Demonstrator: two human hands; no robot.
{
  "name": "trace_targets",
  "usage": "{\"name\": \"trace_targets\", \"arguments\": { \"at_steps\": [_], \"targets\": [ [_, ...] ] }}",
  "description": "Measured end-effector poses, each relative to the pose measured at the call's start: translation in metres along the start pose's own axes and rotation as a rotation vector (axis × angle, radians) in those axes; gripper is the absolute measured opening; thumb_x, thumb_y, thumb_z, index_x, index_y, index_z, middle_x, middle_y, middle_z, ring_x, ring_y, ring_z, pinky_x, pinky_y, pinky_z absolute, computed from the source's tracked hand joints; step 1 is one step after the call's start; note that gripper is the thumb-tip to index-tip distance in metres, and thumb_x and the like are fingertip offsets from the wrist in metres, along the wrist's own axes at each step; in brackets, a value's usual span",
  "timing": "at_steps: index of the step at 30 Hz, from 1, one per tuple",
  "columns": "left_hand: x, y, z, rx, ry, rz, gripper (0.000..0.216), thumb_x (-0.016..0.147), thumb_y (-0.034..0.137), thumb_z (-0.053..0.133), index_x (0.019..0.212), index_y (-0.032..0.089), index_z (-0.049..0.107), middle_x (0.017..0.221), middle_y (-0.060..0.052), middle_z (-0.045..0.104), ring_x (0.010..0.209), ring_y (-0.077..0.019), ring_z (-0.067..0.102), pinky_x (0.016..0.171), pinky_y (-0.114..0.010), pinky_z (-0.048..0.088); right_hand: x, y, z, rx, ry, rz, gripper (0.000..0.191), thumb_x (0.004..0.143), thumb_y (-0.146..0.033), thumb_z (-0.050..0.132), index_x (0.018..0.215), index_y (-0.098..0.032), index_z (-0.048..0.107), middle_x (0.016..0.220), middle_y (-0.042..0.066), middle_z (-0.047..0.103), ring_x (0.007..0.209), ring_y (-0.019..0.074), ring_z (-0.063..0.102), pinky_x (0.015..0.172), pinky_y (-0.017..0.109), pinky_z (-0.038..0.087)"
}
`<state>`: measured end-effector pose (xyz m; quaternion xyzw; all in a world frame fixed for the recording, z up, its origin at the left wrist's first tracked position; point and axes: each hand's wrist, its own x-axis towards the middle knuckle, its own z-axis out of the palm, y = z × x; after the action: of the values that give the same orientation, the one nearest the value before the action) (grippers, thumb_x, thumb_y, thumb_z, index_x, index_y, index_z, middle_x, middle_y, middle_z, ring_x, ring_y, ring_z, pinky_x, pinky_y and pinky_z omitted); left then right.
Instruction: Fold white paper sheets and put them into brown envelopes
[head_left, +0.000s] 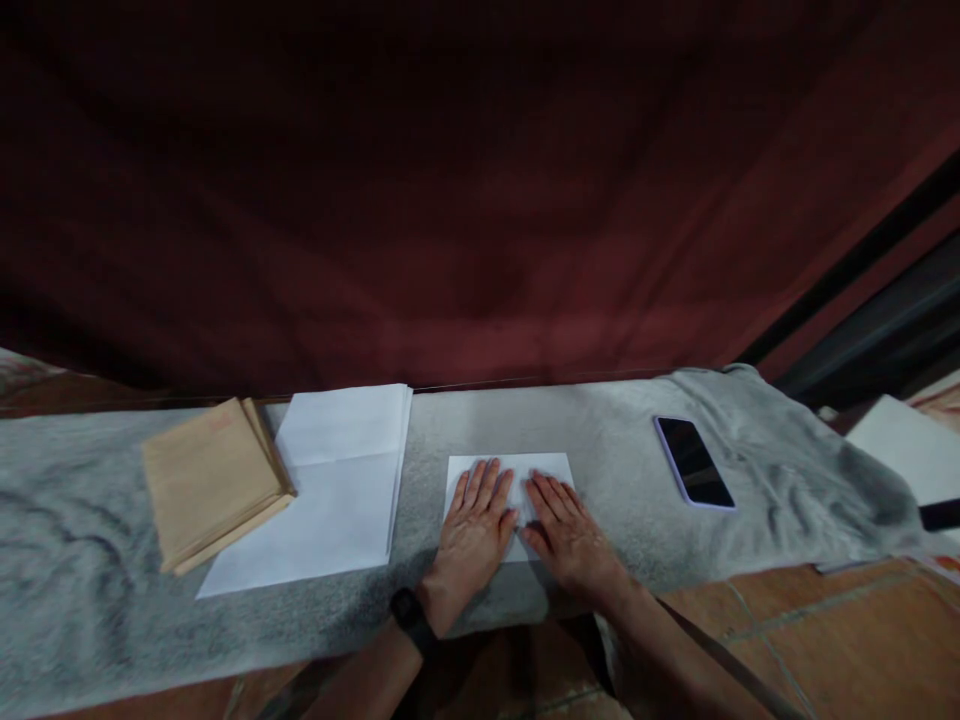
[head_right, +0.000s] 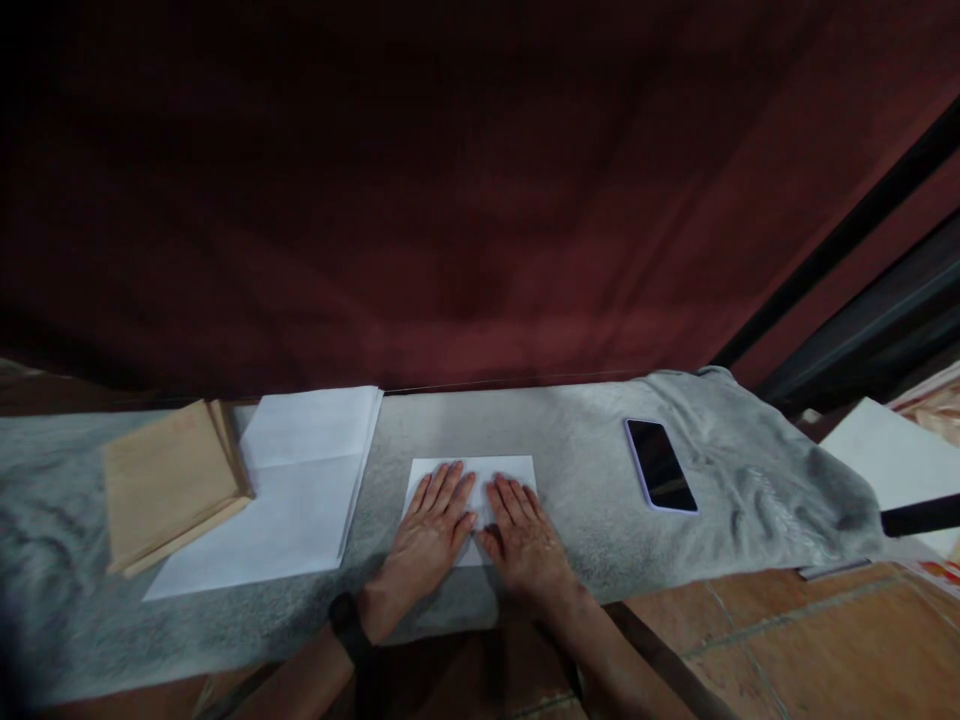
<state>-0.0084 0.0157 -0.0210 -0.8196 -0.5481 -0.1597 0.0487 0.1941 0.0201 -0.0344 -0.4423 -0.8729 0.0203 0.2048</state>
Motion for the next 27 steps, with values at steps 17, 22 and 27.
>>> {"name": "trace_targets", "arguments": {
  "at_steps": [17, 22, 27],
  "targets": [
    [-0.005, 0.0, 0.004, 0.061, -0.049, -0.199, 0.051, 0.102, 0.038, 0.042, 0.15, 0.022, 0.047, 0.16, -0.012, 0.042, 0.15, -0.0353, 0.034, 0.119, -0.069, 0.025, 0.007, 0.009, 0.018, -0.138, -0.001, 0.209, 0.052, 0.105, -0.039, 0.042, 0.152, -0.018, 0.046, 0.161, 0.016, 0.039, 0.148, 0.0327, 0.037, 0.119, 0.058, 0.033],
    [-0.004, 0.003, 0.008, 0.069, -0.043, -0.226, 0.052, 0.103, 0.039, 0.039, 0.151, 0.023, 0.046, 0.16, -0.012, 0.043, 0.151, -0.0357, 0.031, 0.118, -0.073, 0.021, 0.024, -0.002, 0.025, -0.146, 0.105, 0.282, 0.051, 0.104, -0.036, 0.042, 0.151, -0.017, 0.048, 0.158, 0.018, 0.044, 0.146, 0.035, 0.04, 0.118, 0.06, 0.032],
    [-0.005, 0.001, 0.012, 0.068, -0.015, -0.221, 0.053, 0.102, 0.036, 0.038, 0.153, 0.024, 0.044, 0.159, -0.011, 0.045, 0.151, -0.0344, 0.031, 0.119, -0.07, 0.021, 0.035, -0.018, 0.032, -0.087, 0.112, 0.22, 0.051, 0.106, -0.037, 0.039, 0.152, -0.018, 0.046, 0.158, 0.015, 0.043, 0.147, 0.0326, 0.039, 0.12, 0.058, 0.03]
  ]
}}
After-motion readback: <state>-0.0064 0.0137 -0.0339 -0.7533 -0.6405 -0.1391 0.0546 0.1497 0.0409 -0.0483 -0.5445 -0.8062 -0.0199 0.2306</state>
